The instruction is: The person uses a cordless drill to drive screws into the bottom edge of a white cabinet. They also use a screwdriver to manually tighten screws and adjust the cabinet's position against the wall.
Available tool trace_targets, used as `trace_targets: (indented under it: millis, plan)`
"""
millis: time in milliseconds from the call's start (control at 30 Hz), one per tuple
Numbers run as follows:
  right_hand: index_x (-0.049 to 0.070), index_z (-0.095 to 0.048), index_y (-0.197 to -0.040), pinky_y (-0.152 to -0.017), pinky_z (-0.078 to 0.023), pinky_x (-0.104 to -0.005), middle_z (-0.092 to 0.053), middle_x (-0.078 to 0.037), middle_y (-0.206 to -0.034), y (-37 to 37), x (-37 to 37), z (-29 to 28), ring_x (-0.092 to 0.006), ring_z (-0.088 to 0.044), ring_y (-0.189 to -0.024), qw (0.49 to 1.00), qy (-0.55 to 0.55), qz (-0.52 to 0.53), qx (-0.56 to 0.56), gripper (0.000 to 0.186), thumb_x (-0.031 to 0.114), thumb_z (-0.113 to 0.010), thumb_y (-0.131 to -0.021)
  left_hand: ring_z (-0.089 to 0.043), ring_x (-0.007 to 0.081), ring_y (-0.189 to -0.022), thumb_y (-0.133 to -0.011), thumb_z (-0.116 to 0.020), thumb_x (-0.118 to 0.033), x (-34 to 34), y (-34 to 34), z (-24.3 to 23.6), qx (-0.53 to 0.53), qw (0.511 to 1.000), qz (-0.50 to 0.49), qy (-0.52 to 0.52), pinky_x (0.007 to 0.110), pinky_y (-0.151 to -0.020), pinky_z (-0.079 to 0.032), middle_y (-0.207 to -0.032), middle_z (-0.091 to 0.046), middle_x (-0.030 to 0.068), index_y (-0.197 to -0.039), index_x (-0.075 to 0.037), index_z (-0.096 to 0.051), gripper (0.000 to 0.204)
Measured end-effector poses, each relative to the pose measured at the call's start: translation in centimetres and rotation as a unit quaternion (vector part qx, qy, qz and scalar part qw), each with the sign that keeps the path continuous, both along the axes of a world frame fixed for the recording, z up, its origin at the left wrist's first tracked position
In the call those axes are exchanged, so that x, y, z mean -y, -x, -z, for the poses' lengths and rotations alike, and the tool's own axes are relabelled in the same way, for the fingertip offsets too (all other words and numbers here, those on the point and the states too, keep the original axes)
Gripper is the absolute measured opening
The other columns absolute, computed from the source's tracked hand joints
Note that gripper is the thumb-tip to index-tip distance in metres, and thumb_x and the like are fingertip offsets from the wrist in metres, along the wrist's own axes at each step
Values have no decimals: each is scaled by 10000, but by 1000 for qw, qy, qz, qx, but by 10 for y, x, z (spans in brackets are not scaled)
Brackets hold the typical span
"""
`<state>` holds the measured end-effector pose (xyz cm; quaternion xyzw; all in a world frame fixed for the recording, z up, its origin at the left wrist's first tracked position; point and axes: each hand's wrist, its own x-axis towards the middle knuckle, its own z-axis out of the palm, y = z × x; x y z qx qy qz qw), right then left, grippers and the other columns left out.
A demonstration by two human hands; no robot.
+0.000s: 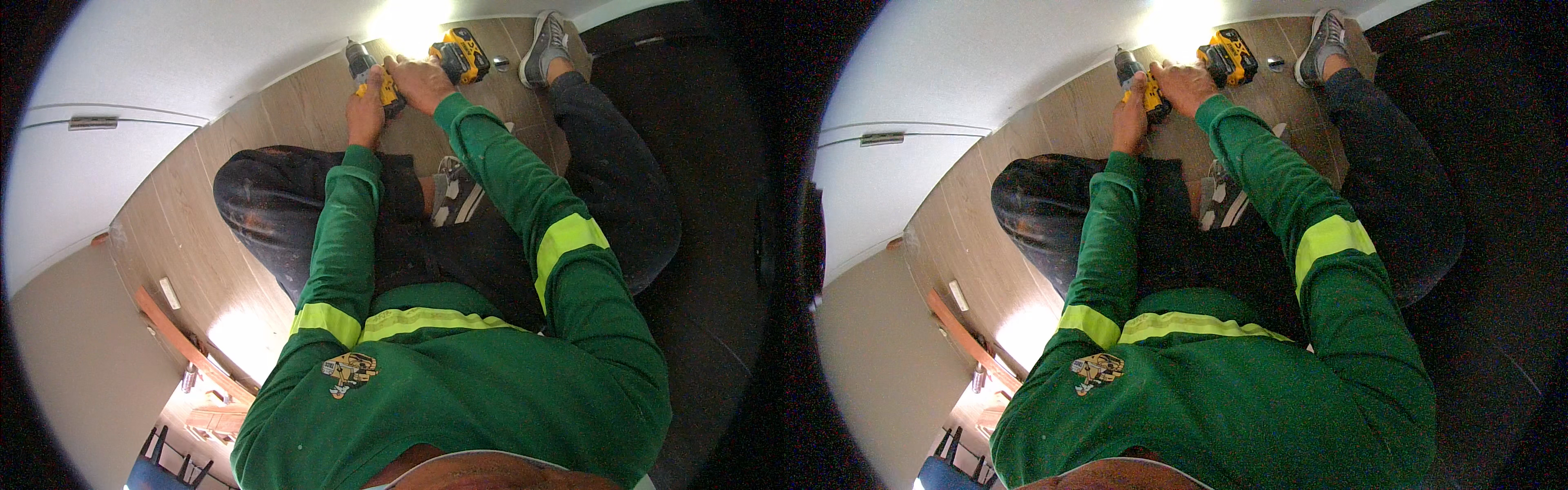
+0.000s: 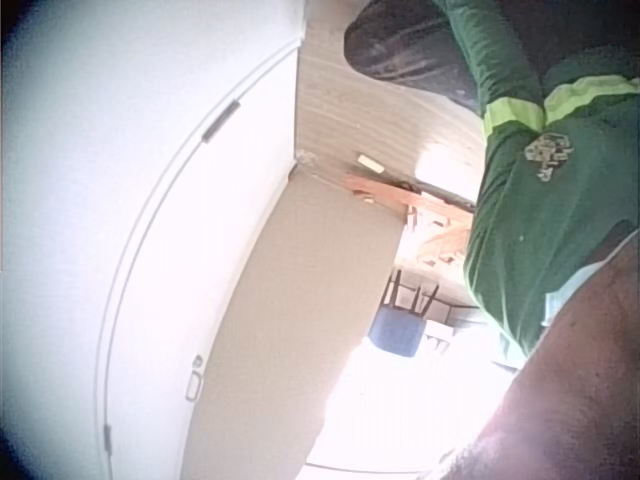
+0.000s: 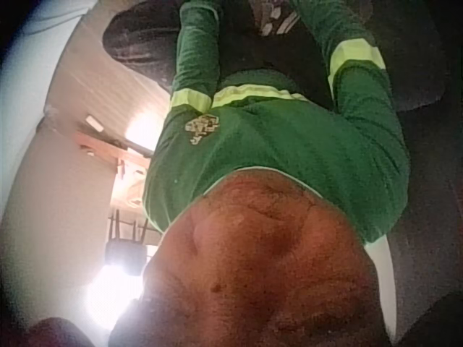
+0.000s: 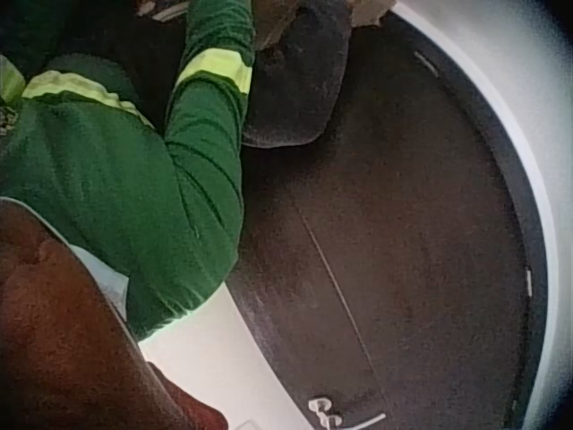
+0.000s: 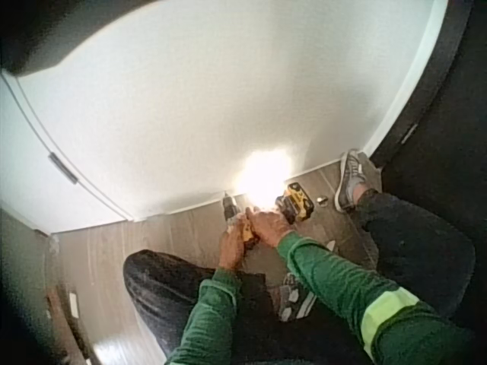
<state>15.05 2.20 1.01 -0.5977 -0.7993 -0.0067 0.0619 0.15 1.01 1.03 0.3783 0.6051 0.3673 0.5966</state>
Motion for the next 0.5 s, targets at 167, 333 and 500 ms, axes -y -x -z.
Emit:
trace_targets:
  millis: [167, 333, 500]
  plan:
    - [43, -511, -1161, -879, -518, -559, -666, -153, -1085, 8, 2, -17, -337, -691, -1036, 997, 64, 26, -20, 294, 121, -626, -902, -664, 203, -627, -925, -628, -601, 0, 2, -1, 13, 1000, 5, -1, 349, -518, -543, -804, -666, 122, -961, 81, -645, 683]
    - [73, -530, -1140, -731, -572, -502, -681, -122, -1029, 1, 0, -3, -323, -721, -915, 1000, 3, 7, -11, 217, 183, -524, -954, -663, 195, -648, -932, -630, -583, 2, 1, -13, 10, 1000, 12, 12, 342, -523, -542, -819, -666, 117, -975, 74, -646, 659]
    - [74, -525, -1145, -724, -567, -527, -685, -127, -1022, 0, -2, 5, -317, -726, -910, 1000, -10, 6, 4, 217, 181, -518, -957, -655, 183, -676, -937, -637, -563, 4, -2, -21, 5, 1000, -3, -2, 346, -548, -543, -848, -668, 112, -997, 68, -646, 634]
